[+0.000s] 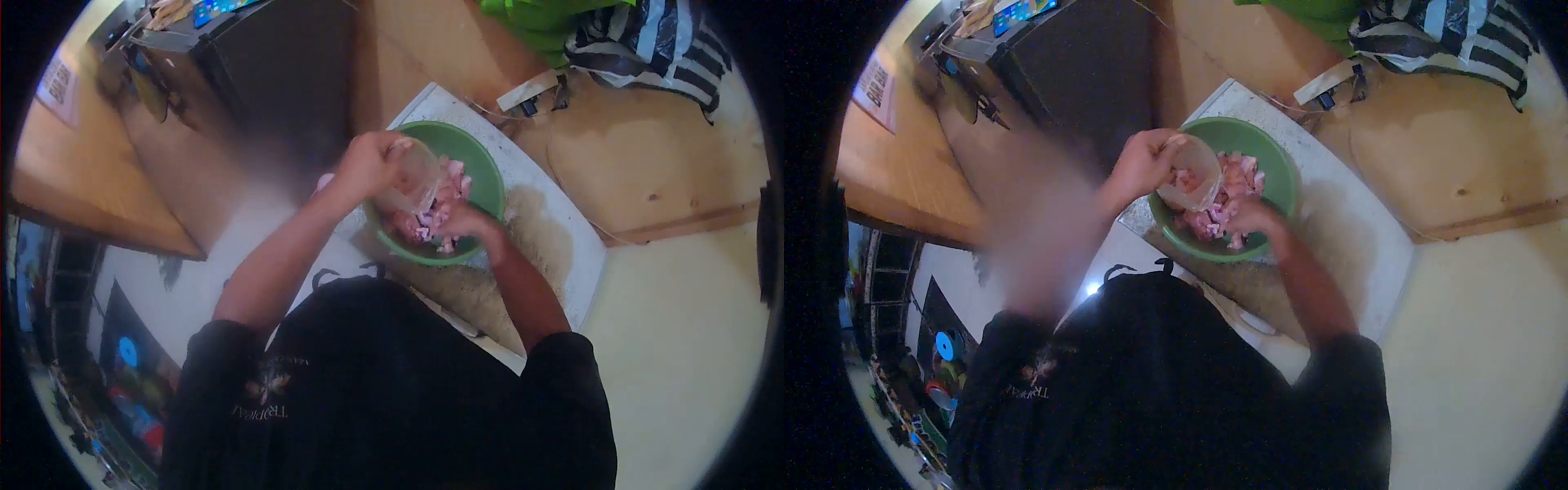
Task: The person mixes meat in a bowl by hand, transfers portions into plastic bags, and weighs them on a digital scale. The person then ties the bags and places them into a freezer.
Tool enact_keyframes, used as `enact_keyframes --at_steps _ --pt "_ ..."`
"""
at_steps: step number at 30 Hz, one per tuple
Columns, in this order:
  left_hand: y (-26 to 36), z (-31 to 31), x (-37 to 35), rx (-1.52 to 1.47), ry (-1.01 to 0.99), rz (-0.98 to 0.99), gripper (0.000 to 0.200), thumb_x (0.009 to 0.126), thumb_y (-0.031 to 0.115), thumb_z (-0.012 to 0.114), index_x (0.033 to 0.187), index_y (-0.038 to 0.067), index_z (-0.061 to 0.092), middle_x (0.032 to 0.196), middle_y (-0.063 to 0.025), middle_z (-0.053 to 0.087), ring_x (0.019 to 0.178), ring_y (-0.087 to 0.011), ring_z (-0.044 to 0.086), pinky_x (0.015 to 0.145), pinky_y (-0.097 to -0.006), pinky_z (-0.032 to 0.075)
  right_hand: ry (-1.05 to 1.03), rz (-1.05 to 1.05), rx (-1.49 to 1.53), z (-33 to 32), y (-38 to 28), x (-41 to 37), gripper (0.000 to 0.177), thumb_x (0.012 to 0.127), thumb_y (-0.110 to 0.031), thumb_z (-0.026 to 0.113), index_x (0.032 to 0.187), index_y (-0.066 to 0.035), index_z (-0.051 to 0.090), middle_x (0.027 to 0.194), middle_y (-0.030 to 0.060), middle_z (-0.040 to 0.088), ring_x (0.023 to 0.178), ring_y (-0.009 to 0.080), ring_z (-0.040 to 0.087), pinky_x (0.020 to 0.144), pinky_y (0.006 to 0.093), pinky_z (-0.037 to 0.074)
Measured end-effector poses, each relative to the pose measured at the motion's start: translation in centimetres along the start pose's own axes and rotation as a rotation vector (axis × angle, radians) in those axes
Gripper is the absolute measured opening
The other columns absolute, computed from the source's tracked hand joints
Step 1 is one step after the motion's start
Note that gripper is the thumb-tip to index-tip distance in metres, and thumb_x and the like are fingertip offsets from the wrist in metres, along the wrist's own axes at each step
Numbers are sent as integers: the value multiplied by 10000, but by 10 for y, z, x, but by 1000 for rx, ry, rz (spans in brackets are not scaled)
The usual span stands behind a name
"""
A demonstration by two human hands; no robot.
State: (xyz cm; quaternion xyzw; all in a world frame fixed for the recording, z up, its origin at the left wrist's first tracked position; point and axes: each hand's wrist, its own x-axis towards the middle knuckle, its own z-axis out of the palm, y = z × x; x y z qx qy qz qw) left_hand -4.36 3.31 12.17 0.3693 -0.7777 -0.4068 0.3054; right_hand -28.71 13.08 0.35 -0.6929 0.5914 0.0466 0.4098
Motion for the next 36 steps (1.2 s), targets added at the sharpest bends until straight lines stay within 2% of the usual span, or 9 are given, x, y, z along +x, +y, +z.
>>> enact_keyframes --at_steps 2,6,12,15,17,20,30,34,36 --pt "3 -4 -11 -177 -11 -139 276 944 222 540 1032 -9 663 872 -110 694 783 -150 634 724 -321 512 205 31 715 -10 1 -16 204 720 -128 709 897 -50 645 758 42 650 630 145 611 552 302 500" --pt "-26 5 -15 -285 -9 -106 276 960 219 525 1038 -6 665 912 -45 688 830 -113 607 765 -292 498 353 48 975 -32 -11 -37 182 775 -116 723 913 -82 609 760 4 623 665 82 588 527 233 464" --pt "-14 5 -5 -339 -104 -160 263 968 203 518 1054 -4 655 904 -38 685 833 -87 592 773 -269 483 239 -366 1381 -67 -83 -61 273 812 -154 721 1009 -69 553 851 46 620 686 97 593 525 221 446" --pt "-15 11 10 -344 -88 -178 276 969 225 518 1037 0 663 886 -29 680 815 -88 589 747 -260 479 264 -261 1240 -69 -118 -29 277 831 -111 682 1057 -37 541 895 76 626 749 112 611 578 241 476" --pt "-18 13 21 -308 -34 -51 276 968 229 513 1011 9 675 875 -20 673 783 -91 584 698 -253 476 521 -244 714 -66 -128 -5 271 837 -126 640 1067 -5 562 949 99 654 822 214 634 699 314 504" --pt "-14 1 29 -232 -77 -149 282 938 222 520 963 -7 682 820 -100 687 755 -155 635 711 -330 506 505 -95 101 -77 -122 11 335 846 -248 618 1058 9 584 964 169 659 895 317 631 800 386 497" --pt "21 -32 52 -367 67 -301 248 945 231 534 912 43 691 753 -15 626 618 -91 497 540 -255 414 180 -265 -457 -165 -126 -33 376 892 -392 545 910 -28 640 805 162 641 748 317 626 703 417 484" --pt "51 -89 58 -424 169 -238 270 926 265 548 895 40 694 695 -3 590 592 -99 504 528 -255 422 413 -326 -398 -210 -180 -77 301 882 -323 573 870 -34 657 773 160 636 724 315 610 689 418 477" --pt "70 -135 53 -123 170 -100 272 912 272 554 889 43 700 668 -27 584 588 -87 513 518 -251 420 510 -378 -372 -229 -207 -85 260 865 -306 591 890 -63 679 795 169 642 756 339 614 703 433 478"
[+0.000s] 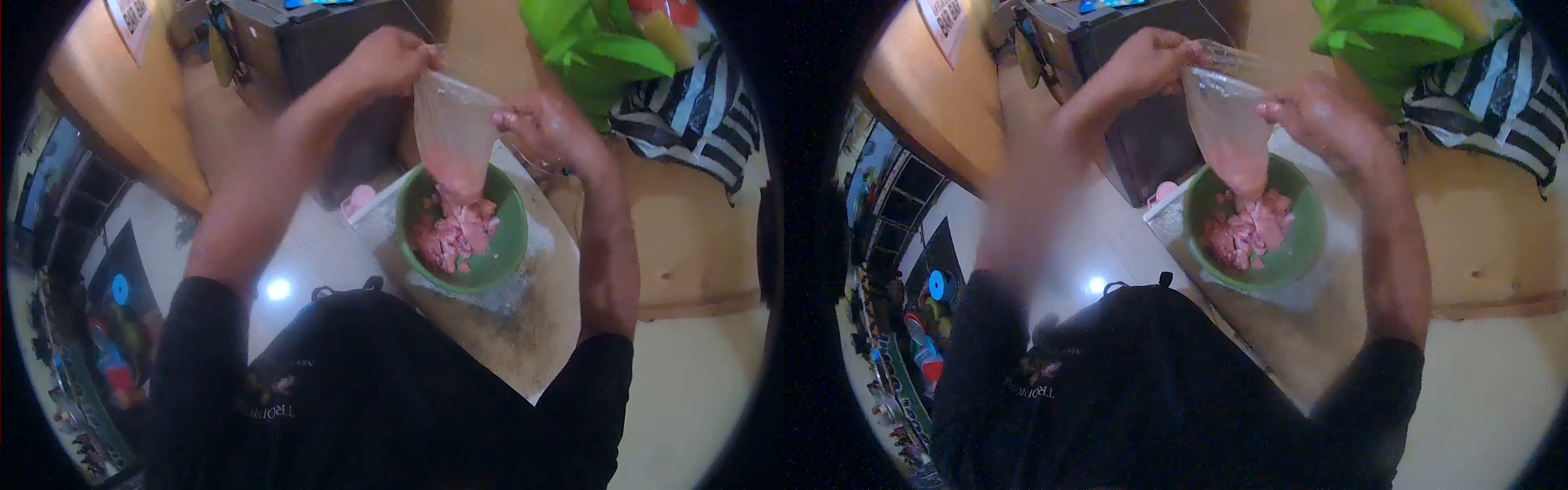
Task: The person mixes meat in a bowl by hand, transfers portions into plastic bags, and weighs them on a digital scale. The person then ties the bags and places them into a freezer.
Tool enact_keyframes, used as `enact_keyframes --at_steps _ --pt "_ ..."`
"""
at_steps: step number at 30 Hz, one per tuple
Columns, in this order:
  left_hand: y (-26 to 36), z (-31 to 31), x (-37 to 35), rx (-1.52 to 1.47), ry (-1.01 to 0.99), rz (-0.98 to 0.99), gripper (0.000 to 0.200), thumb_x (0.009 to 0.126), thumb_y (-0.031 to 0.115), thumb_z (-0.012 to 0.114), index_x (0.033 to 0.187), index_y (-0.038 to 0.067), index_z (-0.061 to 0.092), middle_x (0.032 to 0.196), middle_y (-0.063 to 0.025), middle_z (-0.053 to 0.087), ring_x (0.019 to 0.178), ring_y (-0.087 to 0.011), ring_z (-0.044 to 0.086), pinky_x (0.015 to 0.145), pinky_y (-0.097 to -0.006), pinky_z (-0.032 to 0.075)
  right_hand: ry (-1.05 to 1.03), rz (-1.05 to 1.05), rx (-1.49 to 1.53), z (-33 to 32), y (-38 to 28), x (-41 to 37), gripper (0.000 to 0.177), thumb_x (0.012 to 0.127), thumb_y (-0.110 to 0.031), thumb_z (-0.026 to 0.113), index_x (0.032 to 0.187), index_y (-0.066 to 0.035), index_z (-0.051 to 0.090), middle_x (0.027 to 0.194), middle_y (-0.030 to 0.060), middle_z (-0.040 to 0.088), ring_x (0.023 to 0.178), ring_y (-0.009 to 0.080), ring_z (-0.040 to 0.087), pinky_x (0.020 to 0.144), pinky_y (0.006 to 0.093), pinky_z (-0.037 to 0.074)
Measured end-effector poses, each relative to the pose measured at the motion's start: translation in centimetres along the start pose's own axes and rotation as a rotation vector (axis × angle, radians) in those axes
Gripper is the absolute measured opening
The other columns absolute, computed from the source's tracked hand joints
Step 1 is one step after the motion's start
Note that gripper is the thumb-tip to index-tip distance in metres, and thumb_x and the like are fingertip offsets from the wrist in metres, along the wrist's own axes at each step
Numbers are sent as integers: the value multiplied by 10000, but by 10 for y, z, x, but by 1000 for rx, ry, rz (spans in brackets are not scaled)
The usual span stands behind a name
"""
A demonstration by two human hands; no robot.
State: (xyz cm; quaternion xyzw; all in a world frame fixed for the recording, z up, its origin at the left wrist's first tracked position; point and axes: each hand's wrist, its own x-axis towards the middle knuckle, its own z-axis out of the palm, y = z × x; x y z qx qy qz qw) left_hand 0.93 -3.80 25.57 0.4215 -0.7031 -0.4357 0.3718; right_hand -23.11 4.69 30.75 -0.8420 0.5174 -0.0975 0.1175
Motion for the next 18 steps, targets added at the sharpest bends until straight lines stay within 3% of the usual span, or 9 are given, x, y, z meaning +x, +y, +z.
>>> enact_keyframes --at_steps 3,4,6,7,9,11,13,15,18 --pt "46 -66 -25 515 60 31 321 892 318 549 888 32 695 652 -80 595 611 -135 564 552 -301 460 267 -311 -210 -29 -22 33 197 859 -211 617 879 -20 659 788 162 615 763 336 576 713 410 462" --pt "53 -88 -32 515 93 32 321 892 318 549 888 32 695 652 -80 595 611 -135 564 552 -301 460 270 -341 -223 -35 -33 44 197 859 -211 617 879 -20 659 788 162 615 763 336 576 713 410 462" --pt "57 -130 -48 705 122 286 325 857 223 491 881 -80 607 893 -299 615 872 -434 608 778 -480 480 355 -395 -204 -41 -67 62 172 873 -167 607 869 0 649 888 152 645 877 311 601 782 382 468" --pt "58 -149 -57 655 163 253 330 834 236 508 818 -76 615 791 -276 626 770 -388 635 724 -475 478 352 -437 -210 -40 -81 77 172 873 -167 607 869 0 649 888 152 645 877 311 601 782 382 468" --pt "71 -188 -95 564 199 205 333 846 240 519 828 -78 613 772 -243 630 743 -329 630 706 -439 480 402 -430 65 -30 -107 103 185 889 -155 593 860 23 637 1026 147 660 1006 292 607 874 358 466" --pt "55 -225 -107 481 237 154 336 858 245 529 837 -80 610 753 -211 634 717 -269 625 687 -404 481 373 -494 53 -21 -136 137 178 892 -142 587 859 24 642 1086 148 650 1071 286 586 921 356 445" --pt "11 -268 -95 541 362 307 295 784 229 530 849 -12 687 694 -153 647 621 -250 619 570 -397 486 354 -565 -3 -6 -164 174 181 898 -130 573 867 32 648 1198 151 612 1159 283 548 983 352 410" --pt "5 -298 -133 594 401 88 376 870 368 534 882 20 678 683 -129 617 651 -206 606 608 -371 485 377 -636 28 25 -186 212 209 911 -139 555 874 45 646 1302 158 542 1198 277 516 1000 343 387" --pt "-51 -335 -165 548 619 142 343 830 299 527 757 -15 645 747 -222 635 676 -349 619 673 -452 499 284 -648 246 81 -240 258 265 944 -188 522 925 57 621 1398 171 453 1248 263 462 1024 344 347"
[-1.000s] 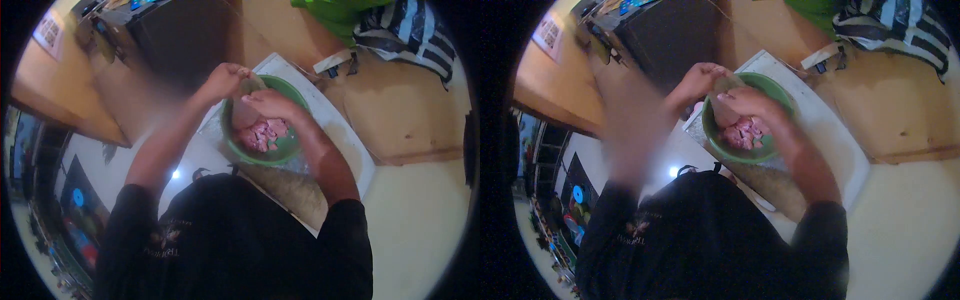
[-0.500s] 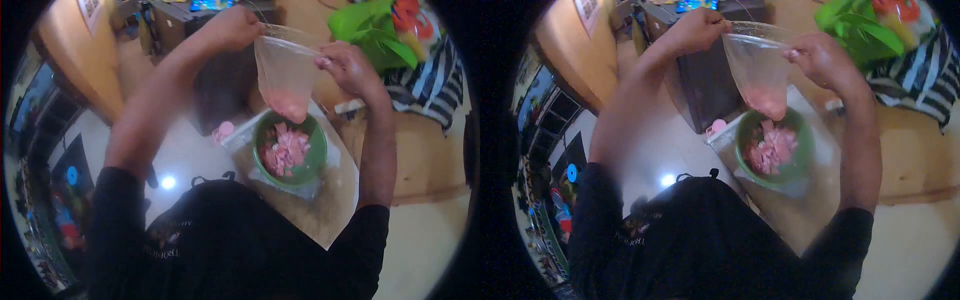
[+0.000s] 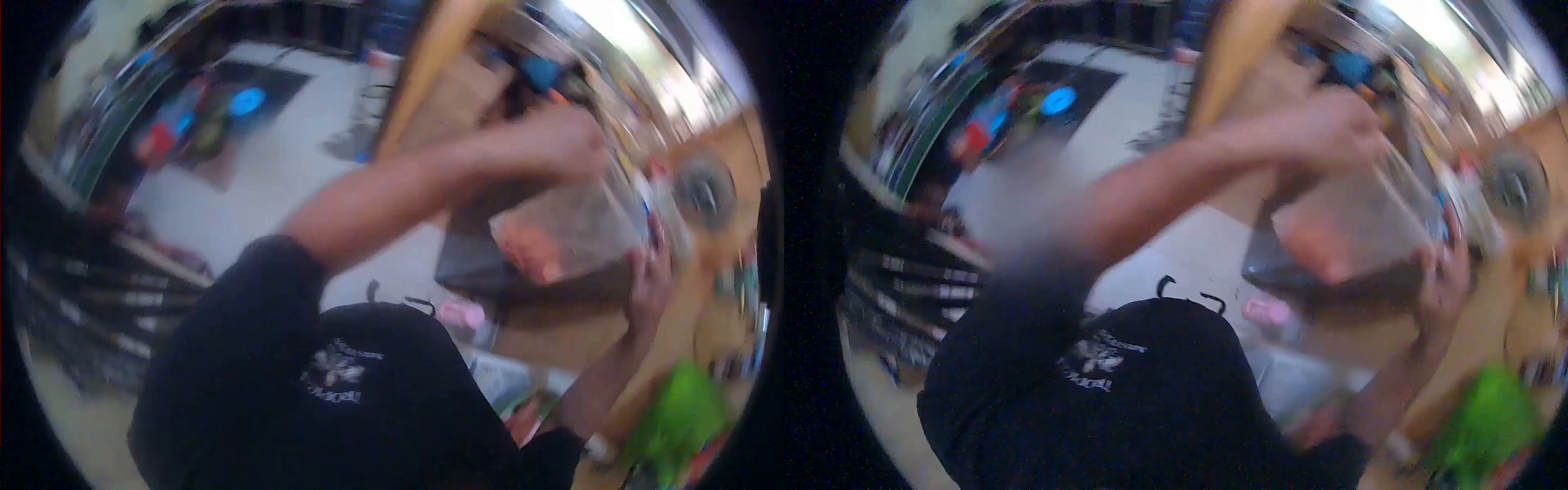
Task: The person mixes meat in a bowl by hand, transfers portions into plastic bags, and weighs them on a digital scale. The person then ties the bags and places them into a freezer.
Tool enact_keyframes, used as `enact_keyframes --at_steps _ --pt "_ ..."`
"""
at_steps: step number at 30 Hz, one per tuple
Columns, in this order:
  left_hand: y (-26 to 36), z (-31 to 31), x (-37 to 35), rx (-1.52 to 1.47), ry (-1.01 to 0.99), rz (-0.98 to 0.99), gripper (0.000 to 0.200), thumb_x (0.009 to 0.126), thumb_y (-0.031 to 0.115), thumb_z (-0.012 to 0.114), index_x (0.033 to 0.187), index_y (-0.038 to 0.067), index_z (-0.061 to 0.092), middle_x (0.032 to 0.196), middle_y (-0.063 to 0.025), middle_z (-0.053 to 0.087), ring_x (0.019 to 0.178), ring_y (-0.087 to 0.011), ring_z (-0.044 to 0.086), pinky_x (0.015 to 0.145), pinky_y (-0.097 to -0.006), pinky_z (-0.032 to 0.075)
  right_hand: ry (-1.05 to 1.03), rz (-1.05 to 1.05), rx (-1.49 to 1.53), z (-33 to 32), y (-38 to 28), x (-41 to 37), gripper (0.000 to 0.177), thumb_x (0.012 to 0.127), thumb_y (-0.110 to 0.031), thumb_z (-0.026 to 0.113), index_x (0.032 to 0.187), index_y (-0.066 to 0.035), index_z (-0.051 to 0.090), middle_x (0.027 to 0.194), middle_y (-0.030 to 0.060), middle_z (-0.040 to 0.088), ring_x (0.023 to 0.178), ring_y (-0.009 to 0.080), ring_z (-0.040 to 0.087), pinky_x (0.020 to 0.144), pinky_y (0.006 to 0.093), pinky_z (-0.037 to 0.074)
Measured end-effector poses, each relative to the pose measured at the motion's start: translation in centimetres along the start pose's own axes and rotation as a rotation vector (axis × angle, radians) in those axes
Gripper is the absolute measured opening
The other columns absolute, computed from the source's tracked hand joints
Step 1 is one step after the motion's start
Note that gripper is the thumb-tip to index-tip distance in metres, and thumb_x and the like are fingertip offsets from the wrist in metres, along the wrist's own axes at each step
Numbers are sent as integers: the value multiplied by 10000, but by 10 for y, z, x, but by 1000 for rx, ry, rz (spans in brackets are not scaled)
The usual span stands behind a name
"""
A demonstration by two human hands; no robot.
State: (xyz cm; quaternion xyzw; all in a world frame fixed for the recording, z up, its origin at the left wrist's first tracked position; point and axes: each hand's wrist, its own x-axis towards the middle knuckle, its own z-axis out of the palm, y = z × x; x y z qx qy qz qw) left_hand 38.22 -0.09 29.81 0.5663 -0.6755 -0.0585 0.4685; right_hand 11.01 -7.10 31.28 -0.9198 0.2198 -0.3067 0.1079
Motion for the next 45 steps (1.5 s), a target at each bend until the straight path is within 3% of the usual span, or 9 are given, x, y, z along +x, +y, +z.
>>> enact_keyframes --at_steps 2,7,13,20,26,34,39,42,45 --pt "-25 -18 -27 31 87 -98 312 778 241 507 777 -20 678 836 -246 650 800 -409 635 759 -496 500 -62 63 282 56 0 26 325 969 -224 495 1117 43 607 1425 177 419 1323 253 384 1093 381 266" --pt "-126 -34 -93 -64 163 -311 295 780 230 512 723 -23 654 759 -259 620 723 -424 616 684 -512 479 -516 -165 597 216 19 98 269 959 -194 515 989 45 635 1414 186 427 1238 247 457 1021 353 350" --pt "-221 -64 -138 41 367 -668 291 799 230 511 731 -22 639 765 -251 623 717 -412 614 679 -495 477 -793 -392 882 399 -28 188 158 882 -65 550 780 48 594 981 130 563 928 197 538 808 308 446" --pt "-279 -154 -246 230 617 -933 302 855 295 542 936 30 663 847 -206 646 803 -374 620 731 -428 490 -896 -685 957 552 -152 235 138 830 -21 554 709 37 528 720 79 513 700 160 472 640 293 403" --pt "-293 -260 -341 258 792 -943 520 810 317 686 1224 24 570 873 -154 642 808 -271 621 734 -382 496 -787 -516 875 642 -210 301 205 920 -131 558 830 33 641 749 58 614 720 119 545 652 268 434" --pt "-319 -373 -499 242 922 -1297 457 885 261 650 1255 11 550 849 -26 586 784 -80 526 711 -261 464 -827 -178 1069 742 -276 382 170 932 -117 553 879 23 633 801 26 612 742 100 534 708 249 435" --pt "-382 -432 -602 291 1237 -1314 431 880 258 662 1227 19 573 857 1 577 779 -85 517 715 -245 454 -660 -398 727 829 -331 421 259 944 -180 534 789 8 620 732 50 596 702 117 536 650 257 428" --pt "-403 -468 -654 203 1344 -1474 445 879 316 639 1223 39 581 1060 -127 656 984 -188 612 884 -349 474 -850 -329 837 880 -386 452 279 942 -202 541 786 14 621 724 49 596 672 110 528 617 263 425" --pt "-410 -529 -692 29 1838 -1389 426 886 311 633 1197 22 593 1059 -116 656 981 -164 606 869 -330 478 -802 -388 677 1002 -396 470 294 937 -223 556 765 2 634 677 21 581 631 96 515 590 258 417"
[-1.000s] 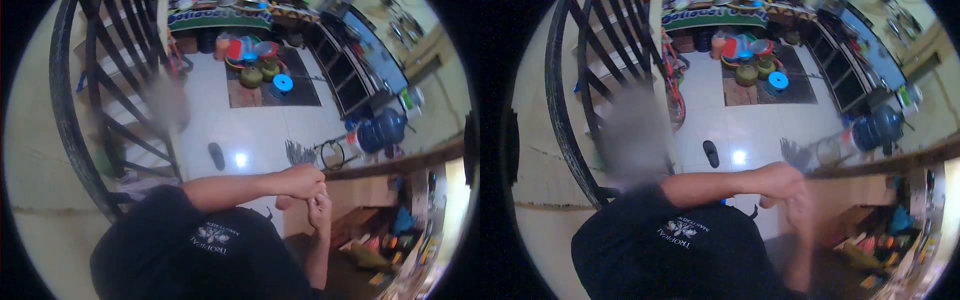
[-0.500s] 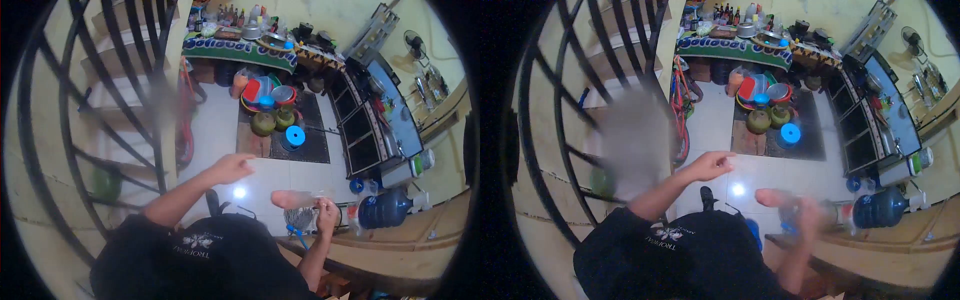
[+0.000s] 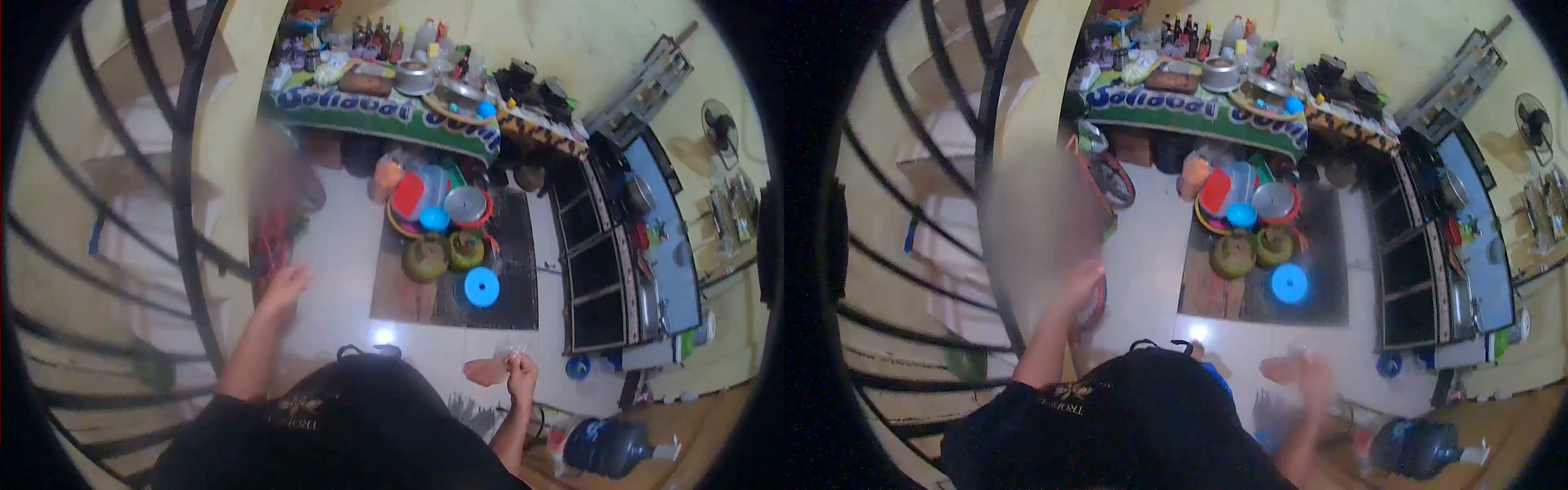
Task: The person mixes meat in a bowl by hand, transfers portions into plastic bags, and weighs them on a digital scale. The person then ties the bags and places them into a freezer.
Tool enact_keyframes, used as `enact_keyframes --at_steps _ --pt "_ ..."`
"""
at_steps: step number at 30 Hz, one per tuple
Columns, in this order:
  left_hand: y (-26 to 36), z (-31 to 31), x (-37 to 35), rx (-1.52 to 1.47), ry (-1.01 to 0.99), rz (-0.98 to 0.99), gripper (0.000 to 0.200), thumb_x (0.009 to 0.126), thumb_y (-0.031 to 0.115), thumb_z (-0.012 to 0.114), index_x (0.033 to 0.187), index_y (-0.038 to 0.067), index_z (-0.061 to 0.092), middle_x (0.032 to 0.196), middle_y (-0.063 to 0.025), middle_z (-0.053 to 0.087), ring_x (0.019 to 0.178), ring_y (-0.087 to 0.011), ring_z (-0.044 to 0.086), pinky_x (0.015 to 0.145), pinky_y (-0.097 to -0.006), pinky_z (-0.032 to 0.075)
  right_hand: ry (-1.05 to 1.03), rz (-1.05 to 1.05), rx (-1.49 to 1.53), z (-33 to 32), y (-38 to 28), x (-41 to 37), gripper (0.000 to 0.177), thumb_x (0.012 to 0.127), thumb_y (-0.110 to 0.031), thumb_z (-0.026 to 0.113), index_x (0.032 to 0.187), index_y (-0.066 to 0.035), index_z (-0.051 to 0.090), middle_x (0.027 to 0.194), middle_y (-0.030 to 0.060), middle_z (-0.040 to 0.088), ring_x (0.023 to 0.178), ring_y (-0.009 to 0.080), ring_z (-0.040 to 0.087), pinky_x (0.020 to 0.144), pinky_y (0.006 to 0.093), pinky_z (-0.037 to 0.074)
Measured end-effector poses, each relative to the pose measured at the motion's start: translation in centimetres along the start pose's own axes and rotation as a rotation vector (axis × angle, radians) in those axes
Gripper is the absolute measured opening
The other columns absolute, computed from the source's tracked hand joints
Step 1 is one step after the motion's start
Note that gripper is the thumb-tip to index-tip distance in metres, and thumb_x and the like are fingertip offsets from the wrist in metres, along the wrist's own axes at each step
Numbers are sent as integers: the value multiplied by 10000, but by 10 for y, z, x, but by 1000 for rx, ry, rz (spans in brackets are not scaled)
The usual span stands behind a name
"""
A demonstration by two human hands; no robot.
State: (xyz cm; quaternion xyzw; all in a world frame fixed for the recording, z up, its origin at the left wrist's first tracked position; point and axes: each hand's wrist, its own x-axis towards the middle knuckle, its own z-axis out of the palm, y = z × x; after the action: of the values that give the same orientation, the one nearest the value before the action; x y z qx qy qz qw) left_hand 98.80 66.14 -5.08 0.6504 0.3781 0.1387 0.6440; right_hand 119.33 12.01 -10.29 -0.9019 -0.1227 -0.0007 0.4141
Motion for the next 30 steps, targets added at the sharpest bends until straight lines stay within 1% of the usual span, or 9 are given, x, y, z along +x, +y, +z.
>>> enact_keyframes --at_steps 3,7,9,10,11,14,22,27,30 --pt "1 -33 80 172 72 -106 395 896 292 627 1173 11 603 1020 -91 660 936 -164 611 833 -303 479 -77 1 32 58 13 87 311 928 -246 580 735 -10 643 640 -7 573 604 81 504 573 249 405" --pt "0 -83 186 11 153 -3 385 907 282 622 1175 7 595 950 -47 653 846 -164 610 723 -305 492 -245 56 66 121 -10 190 350 919 -296 605 688 -35 628 628 -16 562 591 71 486 555 247 390" --pt "-1 -105 257 221 144 184 380 905 279 623 1177 14 595 931 -40 634 812 -134 588 673 -283 483 -145 -185 2 164 -26 239 365 928 -300 597 659 -53 605 615 -26 540 574 68 461 538 239 372" --pt "15 -110 282 294 163 244 380 904 277 623 1180 19 594 926 -37 627 798 -121 579 654 -270 477 -216 -12 132 173 -34 257 367 932 -314 589 669 -59 599 615 -29 533 567 65 455 526 240 367" --pt "60 -98 301 195 180 217 389 905 289 620 1189 25 591 944 -41 630 803 -117 582 656 -259 474 -262 169 252 180 -71 275 369 937 -328 581 680 -65 593 616 -31 526 559 62 449 514 241 362" --pt "147 -80 390 -106 178 154 414 908 322 609 1209 38 587 994 -56 643 826 -119 594 670 -242 471 -136 150 253 219 -87 322 349 935 -329 585 733 -45 613 635 -21 535 569 76 469 522 248 374" --pt "211 -56 735 -28 -3 70 334 892 331 580 1109 81 623 825 3 557 748 -158 534 686 -306 453 19 257 289 305 -118 408 325 923 -296 612 739 -28 614 633 -4 543 574 87 485 542 263 397" --pt "219 -41 874 -95 -7 176 273 902 183 602 1119 18 578 790 9 563 651 -64 496 535 -191 409 -39 429 542 359 -134 461 323 916 -298 624 701 -56 618 598 -27 514 533 69 450 499 243 343" --pt "218 -37 958 -33 8 173 289 898 166 602 1141 13 569 785 3 559 640 -67 493 530 -189 404 -152 196 100 401 -66 469 345 919 -315 618 700 -48 629 602 -34 531 539 71 463 505 237 346"
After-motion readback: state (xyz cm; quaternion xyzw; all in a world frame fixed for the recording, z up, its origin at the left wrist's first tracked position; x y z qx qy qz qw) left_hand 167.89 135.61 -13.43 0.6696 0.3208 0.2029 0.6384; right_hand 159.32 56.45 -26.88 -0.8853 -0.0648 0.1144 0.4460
